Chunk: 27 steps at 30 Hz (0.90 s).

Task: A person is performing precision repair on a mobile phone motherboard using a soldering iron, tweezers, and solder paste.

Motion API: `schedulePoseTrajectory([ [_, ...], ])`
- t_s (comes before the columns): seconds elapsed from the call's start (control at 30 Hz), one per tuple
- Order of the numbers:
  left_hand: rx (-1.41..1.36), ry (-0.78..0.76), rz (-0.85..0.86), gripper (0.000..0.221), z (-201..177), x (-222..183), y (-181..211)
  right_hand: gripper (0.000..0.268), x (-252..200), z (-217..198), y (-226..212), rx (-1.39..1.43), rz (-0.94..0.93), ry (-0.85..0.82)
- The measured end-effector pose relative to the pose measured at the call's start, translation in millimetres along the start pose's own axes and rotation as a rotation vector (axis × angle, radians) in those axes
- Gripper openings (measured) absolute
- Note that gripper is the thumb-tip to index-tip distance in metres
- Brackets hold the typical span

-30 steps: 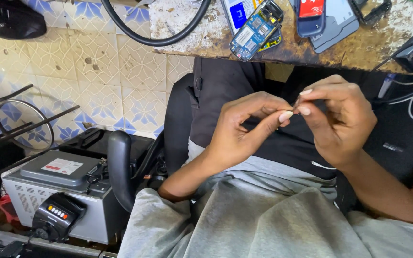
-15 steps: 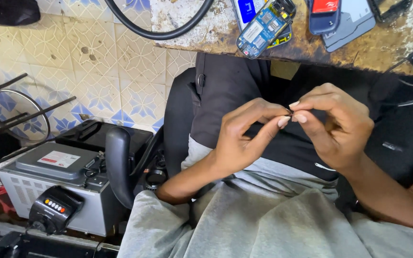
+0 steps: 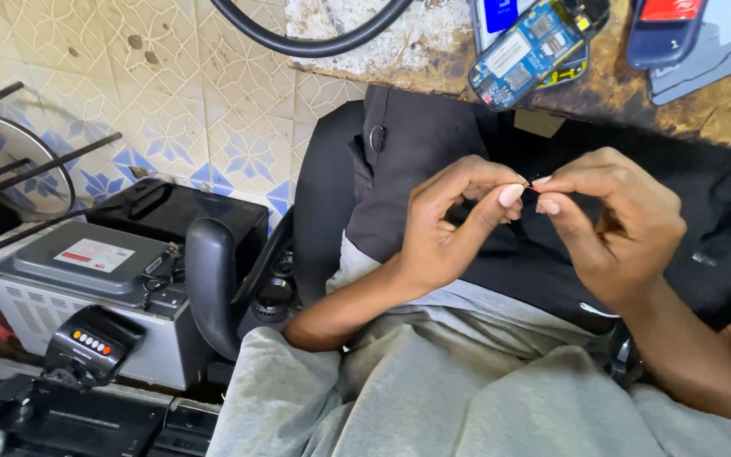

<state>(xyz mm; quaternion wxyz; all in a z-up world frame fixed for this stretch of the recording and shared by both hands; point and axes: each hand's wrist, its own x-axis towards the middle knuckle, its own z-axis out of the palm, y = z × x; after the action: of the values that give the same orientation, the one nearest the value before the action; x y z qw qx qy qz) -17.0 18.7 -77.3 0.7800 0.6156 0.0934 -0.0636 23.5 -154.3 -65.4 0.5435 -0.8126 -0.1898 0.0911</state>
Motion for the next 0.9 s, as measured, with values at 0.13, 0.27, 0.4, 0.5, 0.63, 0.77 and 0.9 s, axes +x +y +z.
schedulePoseTrajectory([
  [0.13,-0.059,0.070,-0.002,0.018,-1,6,-12,0.019,5,4,5,-0.034,0.024,-0.015],
  [0.27,-0.110,0.154,0.024,0.016,0,17,-16,0.019,11,9,9,-0.027,0.022,-0.029],
  [0.4,-0.173,0.196,0.090,0.012,2,24,-27,0.019,14,13,12,-0.013,0.017,-0.043],
  [0.5,-0.209,0.211,0.070,0.012,2,25,-31,0.018,12,13,14,-0.018,0.026,-0.047],
  [0.63,-0.204,0.238,0.063,0.013,3,28,-35,0.018,15,13,14,-0.016,0.015,-0.043],
  [0.77,-0.095,0.277,0.183,0.009,2,30,-42,0.015,13,2,6,-0.069,-0.030,-0.035],
  [0.9,-0.108,0.329,0.236,0.006,3,34,-49,0.017,2,-33,2,-0.229,-0.079,0.031],
])
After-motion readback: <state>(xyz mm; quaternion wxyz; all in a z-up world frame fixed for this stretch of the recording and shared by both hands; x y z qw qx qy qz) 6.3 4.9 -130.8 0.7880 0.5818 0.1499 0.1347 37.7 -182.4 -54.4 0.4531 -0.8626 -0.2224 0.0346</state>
